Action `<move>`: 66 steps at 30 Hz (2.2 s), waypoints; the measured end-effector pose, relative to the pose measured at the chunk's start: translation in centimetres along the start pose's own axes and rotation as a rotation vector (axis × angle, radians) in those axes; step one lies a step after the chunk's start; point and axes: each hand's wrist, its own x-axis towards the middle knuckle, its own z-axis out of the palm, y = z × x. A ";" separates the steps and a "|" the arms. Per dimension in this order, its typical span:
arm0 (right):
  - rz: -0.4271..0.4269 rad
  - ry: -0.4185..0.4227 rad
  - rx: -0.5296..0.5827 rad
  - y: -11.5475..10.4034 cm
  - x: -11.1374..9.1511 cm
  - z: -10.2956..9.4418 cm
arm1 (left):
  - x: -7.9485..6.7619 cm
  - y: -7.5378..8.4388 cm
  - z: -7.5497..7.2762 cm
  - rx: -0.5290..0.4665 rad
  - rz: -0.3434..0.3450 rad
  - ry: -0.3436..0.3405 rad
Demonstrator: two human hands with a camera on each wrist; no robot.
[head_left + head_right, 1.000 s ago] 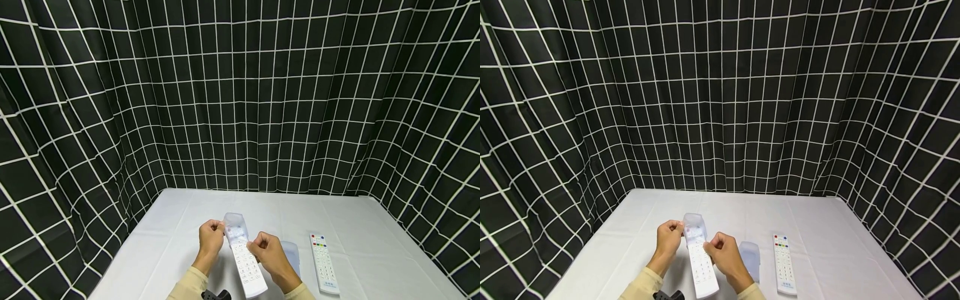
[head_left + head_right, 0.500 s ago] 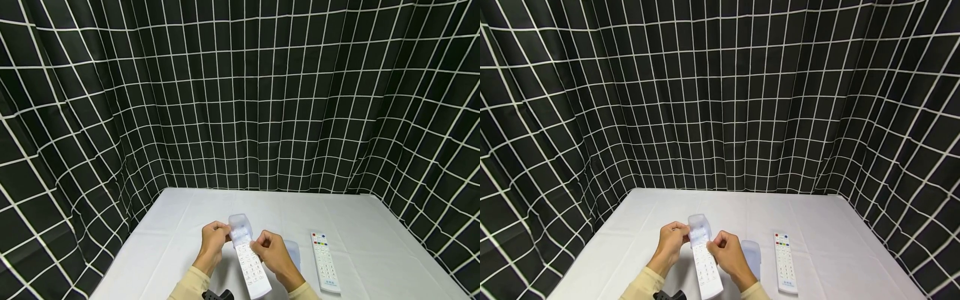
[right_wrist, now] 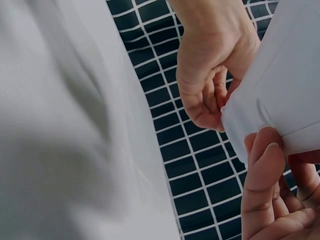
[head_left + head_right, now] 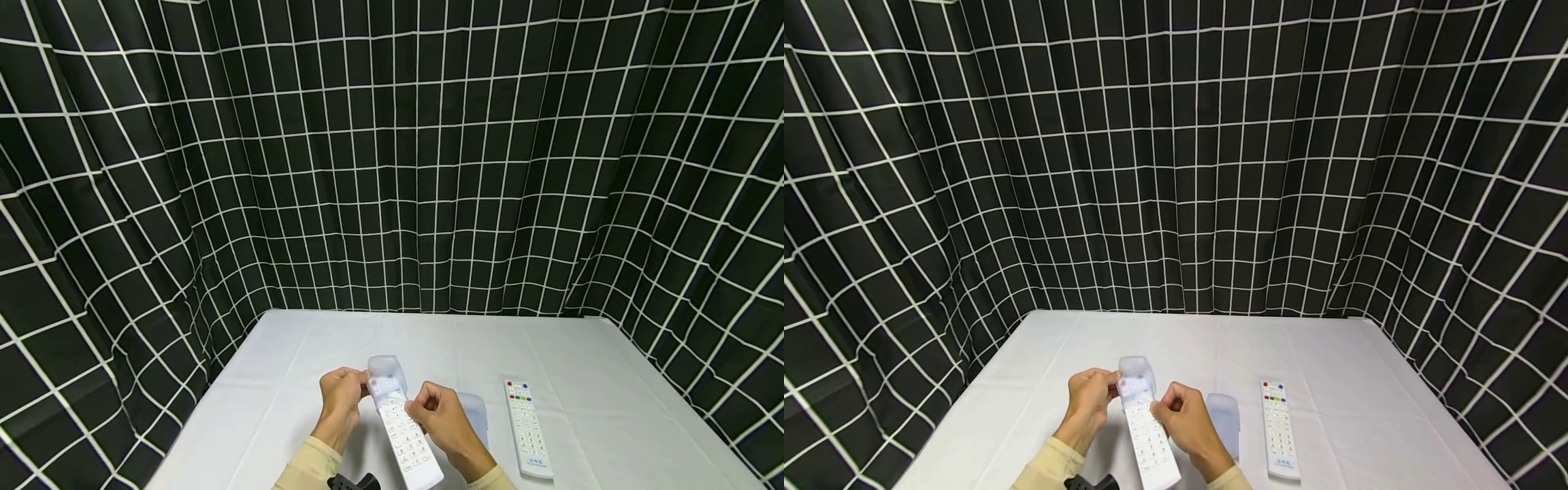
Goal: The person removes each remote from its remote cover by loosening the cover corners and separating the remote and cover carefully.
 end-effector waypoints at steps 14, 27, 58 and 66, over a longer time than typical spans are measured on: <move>0.027 -0.007 0.057 -0.2 0.0 0.2 | 0.2 0.2 0.2 0.009 0.025 0.057; 0.098 0.098 0.008 -0.5 0.2 0.1 | -0.8 -0.7 0.4 0.063 0.124 -0.009; 0.071 0.058 0.095 -0.8 0.0 -0.3 | -0.6 0.1 0.0 0.074 0.132 -0.054; 0.096 0.011 0.133 -0.8 -0.2 -0.2 | -0.2 0.0 -0.5 0.074 0.113 -0.030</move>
